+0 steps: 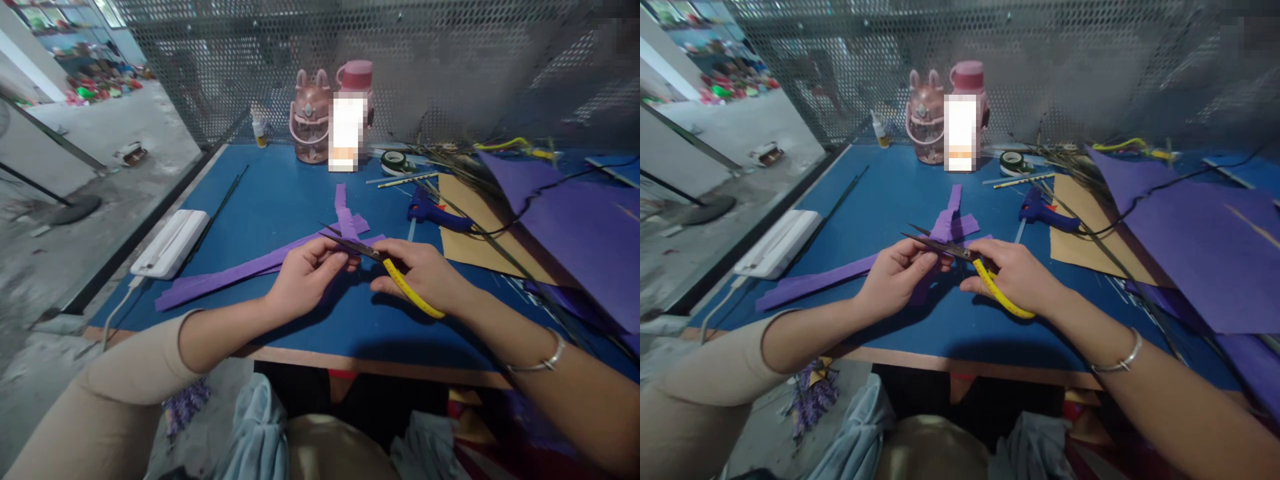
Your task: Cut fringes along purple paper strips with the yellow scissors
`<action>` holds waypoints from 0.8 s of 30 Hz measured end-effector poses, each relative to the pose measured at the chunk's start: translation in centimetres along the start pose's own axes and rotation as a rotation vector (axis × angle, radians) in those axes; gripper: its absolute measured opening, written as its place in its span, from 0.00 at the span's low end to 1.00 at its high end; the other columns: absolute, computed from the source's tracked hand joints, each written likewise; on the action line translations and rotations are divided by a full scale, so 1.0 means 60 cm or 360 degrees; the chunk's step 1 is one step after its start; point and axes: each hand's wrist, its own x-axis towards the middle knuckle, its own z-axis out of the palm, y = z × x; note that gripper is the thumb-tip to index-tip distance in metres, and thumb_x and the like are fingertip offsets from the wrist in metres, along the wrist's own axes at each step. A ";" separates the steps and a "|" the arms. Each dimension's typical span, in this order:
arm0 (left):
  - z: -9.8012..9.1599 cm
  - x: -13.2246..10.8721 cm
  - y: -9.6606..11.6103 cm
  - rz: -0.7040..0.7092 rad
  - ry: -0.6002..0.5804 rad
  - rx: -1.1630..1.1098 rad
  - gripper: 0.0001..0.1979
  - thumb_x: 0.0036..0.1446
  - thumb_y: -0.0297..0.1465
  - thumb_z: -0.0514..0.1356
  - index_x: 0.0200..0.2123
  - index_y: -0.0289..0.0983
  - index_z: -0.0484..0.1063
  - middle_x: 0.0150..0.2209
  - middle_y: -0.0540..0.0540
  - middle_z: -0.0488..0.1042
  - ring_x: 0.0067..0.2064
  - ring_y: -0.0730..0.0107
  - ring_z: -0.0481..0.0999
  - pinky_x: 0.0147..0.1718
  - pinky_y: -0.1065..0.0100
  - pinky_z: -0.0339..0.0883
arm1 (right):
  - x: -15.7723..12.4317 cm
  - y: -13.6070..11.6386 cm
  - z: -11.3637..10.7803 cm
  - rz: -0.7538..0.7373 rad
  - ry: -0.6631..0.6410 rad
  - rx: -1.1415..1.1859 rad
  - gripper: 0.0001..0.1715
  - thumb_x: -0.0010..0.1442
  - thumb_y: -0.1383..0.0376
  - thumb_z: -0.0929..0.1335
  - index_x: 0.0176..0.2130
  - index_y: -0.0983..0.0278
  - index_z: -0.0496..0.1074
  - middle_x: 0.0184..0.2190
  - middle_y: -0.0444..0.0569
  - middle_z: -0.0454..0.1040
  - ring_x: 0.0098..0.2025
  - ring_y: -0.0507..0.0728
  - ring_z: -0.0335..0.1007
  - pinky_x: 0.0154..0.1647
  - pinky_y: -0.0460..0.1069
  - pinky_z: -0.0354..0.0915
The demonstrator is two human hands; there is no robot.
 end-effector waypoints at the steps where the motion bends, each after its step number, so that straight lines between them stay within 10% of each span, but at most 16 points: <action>1: 0.000 0.000 0.000 -0.0001 0.0017 -0.0004 0.10 0.56 0.36 0.63 0.37 0.35 0.72 0.33 0.47 0.79 0.35 0.72 0.78 0.39 0.70 0.70 | 0.000 0.000 -0.001 -0.0005 -0.0017 -0.0034 0.35 0.51 0.43 0.71 0.49 0.63 0.69 0.42 0.53 0.76 0.40 0.61 0.73 0.40 0.52 0.67; 6: -0.002 0.003 0.001 0.0011 0.0100 -0.0041 0.13 0.54 0.38 0.65 0.36 0.35 0.70 0.29 0.48 0.78 0.33 0.72 0.77 0.36 0.71 0.70 | 0.001 -0.002 -0.006 0.0003 -0.0128 -0.0150 0.48 0.42 0.36 0.71 0.52 0.63 0.66 0.44 0.55 0.73 0.40 0.63 0.73 0.36 0.53 0.67; 24: -0.005 -0.002 -0.003 0.0070 0.0024 0.0067 0.08 0.59 0.35 0.60 0.38 0.35 0.72 0.33 0.47 0.79 0.36 0.72 0.78 0.39 0.71 0.70 | 0.001 0.003 -0.002 -0.0038 0.0046 -0.0077 0.26 0.56 0.48 0.70 0.47 0.62 0.72 0.38 0.51 0.77 0.37 0.58 0.74 0.37 0.50 0.66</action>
